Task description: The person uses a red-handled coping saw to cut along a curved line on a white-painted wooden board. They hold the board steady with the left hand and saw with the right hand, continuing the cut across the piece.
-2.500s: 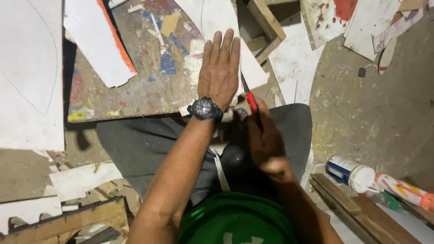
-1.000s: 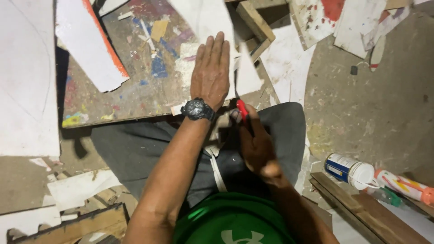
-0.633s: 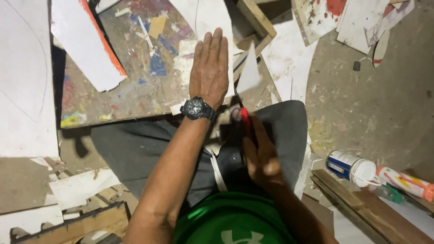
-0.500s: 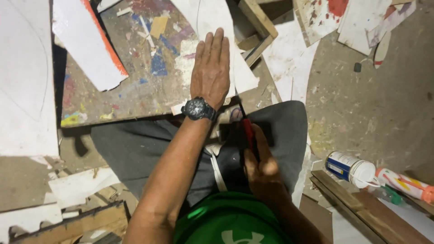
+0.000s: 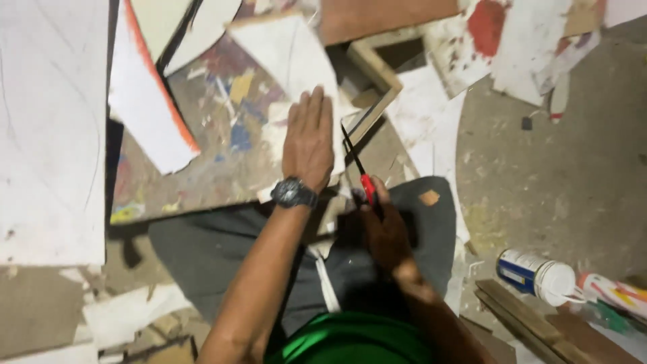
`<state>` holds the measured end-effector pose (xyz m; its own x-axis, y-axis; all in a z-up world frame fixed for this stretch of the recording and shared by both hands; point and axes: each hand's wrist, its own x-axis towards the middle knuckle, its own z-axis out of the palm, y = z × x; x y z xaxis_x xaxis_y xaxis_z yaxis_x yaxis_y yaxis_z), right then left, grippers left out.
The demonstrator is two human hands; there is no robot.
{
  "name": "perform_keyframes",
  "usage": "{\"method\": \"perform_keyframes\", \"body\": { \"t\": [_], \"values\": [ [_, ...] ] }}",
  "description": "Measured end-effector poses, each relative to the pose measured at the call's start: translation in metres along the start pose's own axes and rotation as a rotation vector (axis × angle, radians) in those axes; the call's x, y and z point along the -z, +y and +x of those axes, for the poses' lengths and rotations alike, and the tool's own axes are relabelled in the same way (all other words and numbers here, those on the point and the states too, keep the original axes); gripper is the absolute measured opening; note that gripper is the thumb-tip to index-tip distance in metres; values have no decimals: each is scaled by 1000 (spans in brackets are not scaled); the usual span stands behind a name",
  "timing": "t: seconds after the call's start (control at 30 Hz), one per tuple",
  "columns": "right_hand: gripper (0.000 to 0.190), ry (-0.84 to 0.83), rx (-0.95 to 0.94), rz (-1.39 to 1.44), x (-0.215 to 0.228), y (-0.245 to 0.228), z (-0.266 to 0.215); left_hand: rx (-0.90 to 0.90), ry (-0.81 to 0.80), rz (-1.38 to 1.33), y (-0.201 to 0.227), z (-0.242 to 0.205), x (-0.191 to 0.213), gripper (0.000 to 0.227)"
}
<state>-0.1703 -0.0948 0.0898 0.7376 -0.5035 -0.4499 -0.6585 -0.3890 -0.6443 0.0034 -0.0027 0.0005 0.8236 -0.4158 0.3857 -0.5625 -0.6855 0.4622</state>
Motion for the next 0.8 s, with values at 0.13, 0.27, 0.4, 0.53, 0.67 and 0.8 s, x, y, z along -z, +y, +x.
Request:
{"method": "perform_keyframes", "body": {
  "t": [0.13, 0.27, 0.4, 0.53, 0.67, 0.8],
  "values": [
    [64, -44, -37, 116, -6, -23, 5, 6, 29, -18, 2, -1, 12, 45],
    [49, 9, -124, 376, -41, -11, 25, 148, 105, -255, 0, -1, 13, 39],
    [48, -62, -174, 532, -57, 10, 54, 213, 130, -317, 6, -16, 15, 36],
    [35, -88, -197, 625, -55, 34, 63, 252, 47, -409, 28, -28, 41, 37],
    [30, -108, -154, 723, -28, 50, 61, 235, -60, -554, 35, -39, 65, 38],
    [32, -51, 0, 777, 9, 75, 50, 48, 37, -322, 15, -26, 74, 39]
  ]
}}
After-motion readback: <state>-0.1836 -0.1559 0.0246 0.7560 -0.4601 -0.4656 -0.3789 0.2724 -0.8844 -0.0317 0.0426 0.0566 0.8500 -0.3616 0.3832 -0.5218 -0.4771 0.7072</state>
